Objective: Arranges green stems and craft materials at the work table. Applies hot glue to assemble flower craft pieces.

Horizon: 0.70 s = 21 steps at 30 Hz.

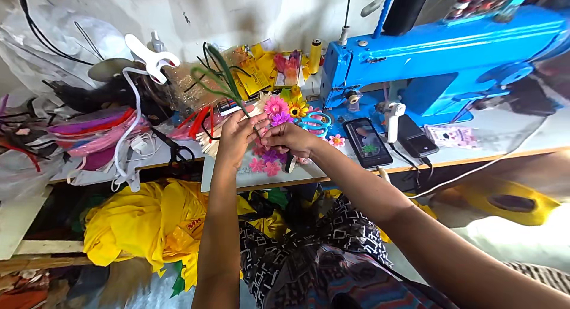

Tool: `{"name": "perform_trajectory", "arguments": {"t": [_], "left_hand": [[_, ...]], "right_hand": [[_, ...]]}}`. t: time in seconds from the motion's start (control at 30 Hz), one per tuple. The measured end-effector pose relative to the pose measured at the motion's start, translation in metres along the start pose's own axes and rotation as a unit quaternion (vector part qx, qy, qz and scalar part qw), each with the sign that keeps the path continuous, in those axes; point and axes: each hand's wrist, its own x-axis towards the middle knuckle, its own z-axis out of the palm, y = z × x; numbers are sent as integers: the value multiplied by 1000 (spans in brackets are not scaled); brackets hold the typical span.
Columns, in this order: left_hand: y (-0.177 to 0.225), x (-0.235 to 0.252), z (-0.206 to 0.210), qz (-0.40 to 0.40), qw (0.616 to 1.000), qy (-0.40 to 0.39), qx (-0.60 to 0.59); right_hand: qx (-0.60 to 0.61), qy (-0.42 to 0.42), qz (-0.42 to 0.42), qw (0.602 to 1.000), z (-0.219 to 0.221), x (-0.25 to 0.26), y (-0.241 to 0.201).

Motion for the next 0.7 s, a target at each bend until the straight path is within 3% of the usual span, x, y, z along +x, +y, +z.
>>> {"name": "perform_trajectory", "arguments": {"t": [0.2, 0.47, 0.7], "left_hand": [[-7, -2, 10, -7, 991, 126, 38], [-17, 2, -7, 7, 998, -5, -57], [-25, 1, 16, 10, 993, 106, 46]], "right_hand": [[4, 110, 3, 994, 16, 4, 3], [33, 15, 5, 999, 0, 0, 9], [-3, 148, 12, 989, 13, 5, 18]]}}
